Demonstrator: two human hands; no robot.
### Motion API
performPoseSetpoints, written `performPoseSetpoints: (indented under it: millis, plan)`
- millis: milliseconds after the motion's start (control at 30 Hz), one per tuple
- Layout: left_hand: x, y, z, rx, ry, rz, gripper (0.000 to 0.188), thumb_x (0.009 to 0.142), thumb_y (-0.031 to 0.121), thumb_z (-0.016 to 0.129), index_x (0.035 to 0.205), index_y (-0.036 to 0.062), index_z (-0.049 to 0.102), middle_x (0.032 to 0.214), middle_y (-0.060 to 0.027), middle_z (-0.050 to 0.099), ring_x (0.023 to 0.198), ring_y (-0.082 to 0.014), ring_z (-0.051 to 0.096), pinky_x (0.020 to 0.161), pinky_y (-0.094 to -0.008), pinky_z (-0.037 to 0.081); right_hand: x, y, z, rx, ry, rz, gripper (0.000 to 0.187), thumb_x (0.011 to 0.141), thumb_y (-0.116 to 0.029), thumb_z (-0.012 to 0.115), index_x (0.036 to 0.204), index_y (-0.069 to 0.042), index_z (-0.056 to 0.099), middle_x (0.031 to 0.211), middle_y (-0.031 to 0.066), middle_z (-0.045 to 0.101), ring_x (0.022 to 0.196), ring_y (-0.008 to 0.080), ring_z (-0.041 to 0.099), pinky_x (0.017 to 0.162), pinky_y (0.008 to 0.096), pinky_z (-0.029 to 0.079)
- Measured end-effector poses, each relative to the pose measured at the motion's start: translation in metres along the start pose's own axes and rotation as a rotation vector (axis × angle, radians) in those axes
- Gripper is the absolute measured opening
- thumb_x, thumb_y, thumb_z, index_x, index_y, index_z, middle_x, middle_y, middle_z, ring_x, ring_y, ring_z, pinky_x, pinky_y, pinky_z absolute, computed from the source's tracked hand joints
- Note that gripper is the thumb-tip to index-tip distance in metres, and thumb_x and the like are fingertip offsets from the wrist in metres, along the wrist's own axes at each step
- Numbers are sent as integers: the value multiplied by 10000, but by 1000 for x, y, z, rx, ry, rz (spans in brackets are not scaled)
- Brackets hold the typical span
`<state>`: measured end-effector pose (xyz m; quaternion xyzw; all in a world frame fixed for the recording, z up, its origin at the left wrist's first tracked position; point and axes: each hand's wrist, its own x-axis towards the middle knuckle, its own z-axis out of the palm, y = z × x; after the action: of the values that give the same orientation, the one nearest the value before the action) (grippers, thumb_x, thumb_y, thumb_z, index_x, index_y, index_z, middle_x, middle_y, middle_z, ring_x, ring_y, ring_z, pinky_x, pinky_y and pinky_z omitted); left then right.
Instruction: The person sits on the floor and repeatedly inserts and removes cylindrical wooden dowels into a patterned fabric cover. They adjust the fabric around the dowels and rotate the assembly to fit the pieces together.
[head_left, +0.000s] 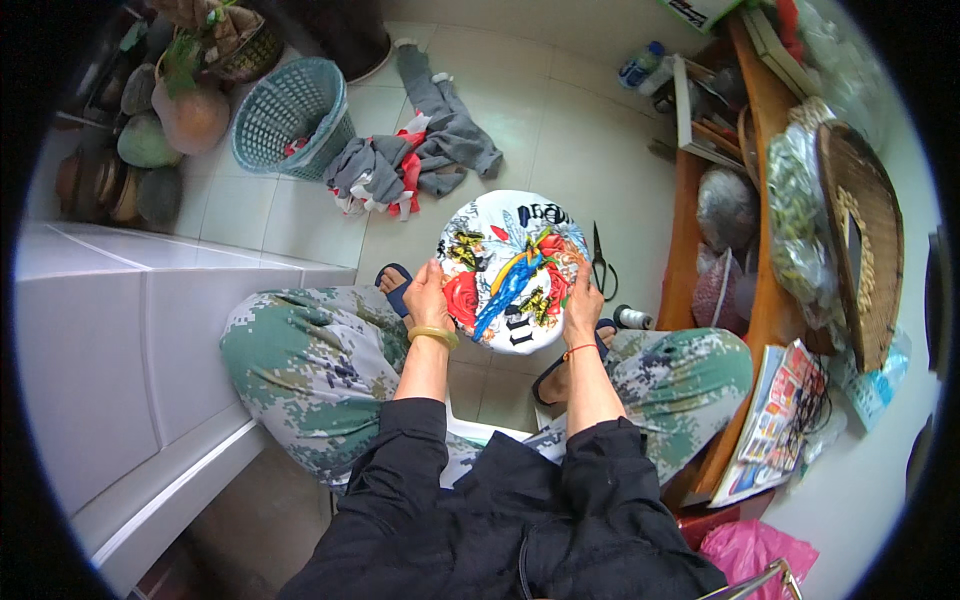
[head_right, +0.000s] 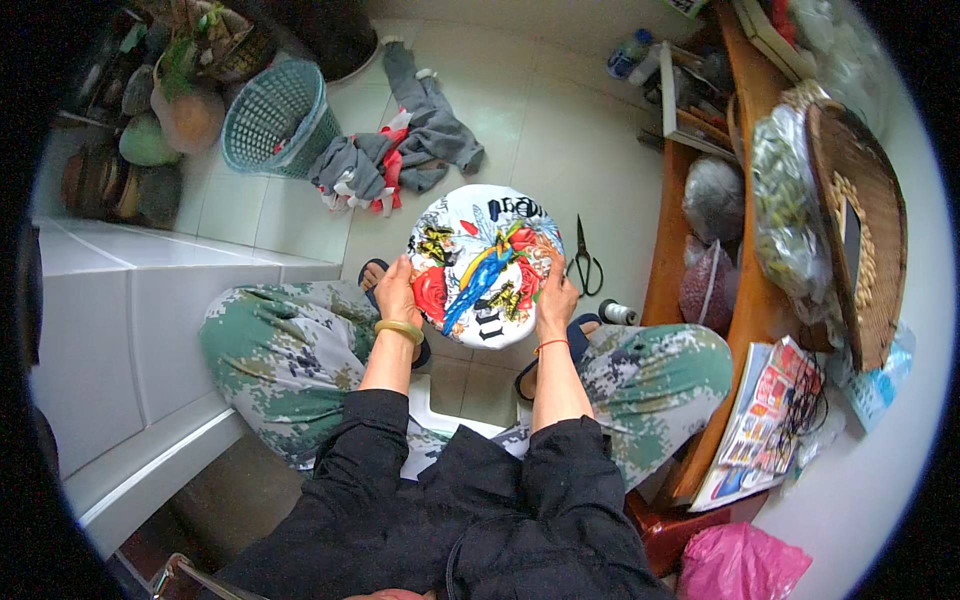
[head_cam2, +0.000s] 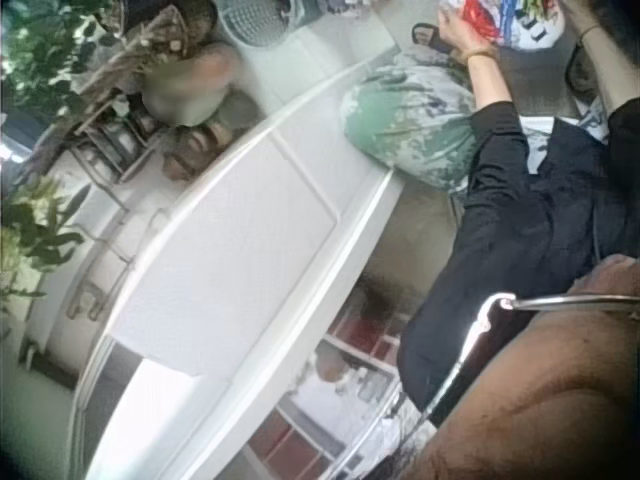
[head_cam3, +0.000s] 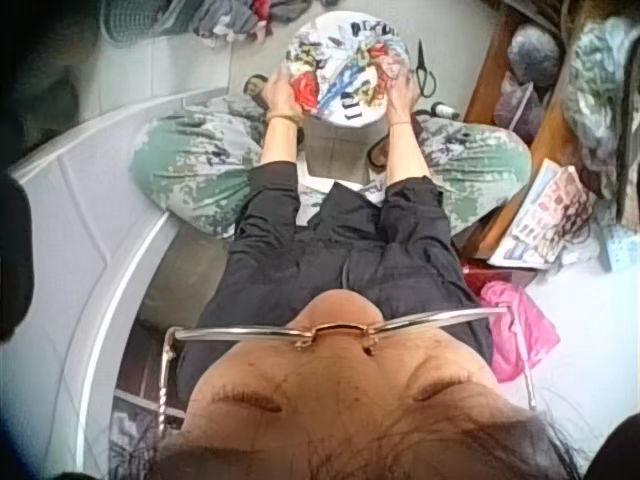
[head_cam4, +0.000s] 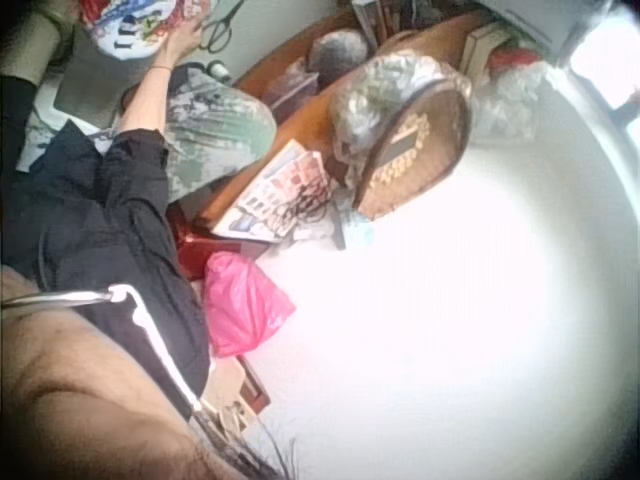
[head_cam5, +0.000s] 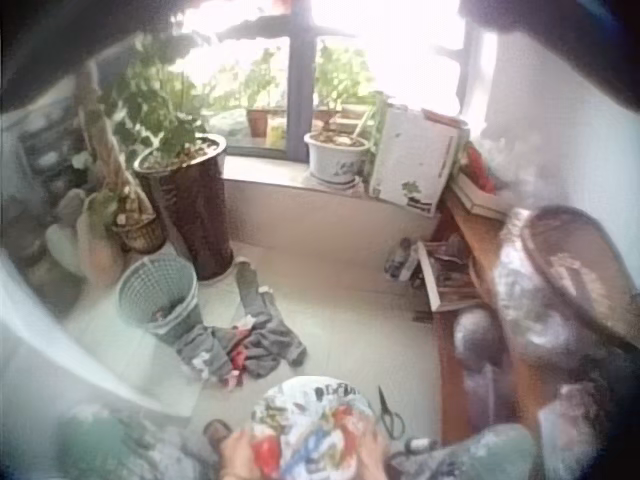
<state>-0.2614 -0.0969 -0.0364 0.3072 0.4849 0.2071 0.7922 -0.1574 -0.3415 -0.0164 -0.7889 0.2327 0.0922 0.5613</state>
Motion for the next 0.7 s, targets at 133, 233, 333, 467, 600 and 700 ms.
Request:
performPoseSetpoints:
  millis: [133, 233, 333, 467, 600, 700]
  plan:
    - [9, -14, -4, -131, -53, -66, 345, 1110, 155, 712, 1347, -96, 717, 1181, -107, 792, 983, -175, 751, 902, -330, 621, 1, 13, 3, 35, 3, 4, 847, 1094, -712, 549, 1078, 97, 799, 909, 143, 794, 839, 186, 668, 823, 396, 541]
    - [9, -14, -3, 43, 68, -48, 336, 1080, 147, 761, 1330, -77, 754, 1111, -79, 801, 891, -131, 719, 815, -297, 613, -1, 22, 3, -123, 61, -3, 852, 1098, -700, 551, 1016, 117, 778, 829, 170, 769, 788, 223, 672, 796, 433, 535]
    - [-9, -12, 10, 791, 193, 289, 359, 1100, 198, 683, 1360, -43, 742, 1067, -112, 809, 960, -258, 713, 895, -435, 570, -6, 15, 5, -305, 122, -116, 772, 1120, -643, 541, 1030, 100, 730, 880, 238, 763, 836, 379, 717, 824, 508, 543]
    - [-35, -9, 62, 1527, 57, 915, 667, 1097, 347, 563, 1679, 45, 440, 1770, -156, 388, 1646, -397, 289, 1331, -621, 148, -12, -22, 22, -668, 243, -610, 578, 1114, -339, 599, 1536, 46, 513, 1579, 320, 519, 1474, 481, 472, 1253, 565, 350]
    - [-28, -3, 113, 1843, -421, 1158, 684, 1118, 409, 459, 1746, 154, 365, 1830, -10, 311, 1717, -291, 164, 1363, -637, 39, -23, -43, 49, -834, -140, -856, 647, 1120, -307, 535, 1704, -71, 386, 1772, 173, 371, 1649, 394, 310, 1352, 539, 222]
    - [-20, 2, 118, 1949, -536, 960, 686, 1119, 417, 448, 1757, 184, 350, 1842, 14, 279, 1723, -270, 143, 1366, -634, 32, -27, -40, 56, -955, -207, -783, 663, 1127, -322, 499, 1747, -142, 348, 1818, 65, 328, 1693, 338, 243, 1381, 515, 153]
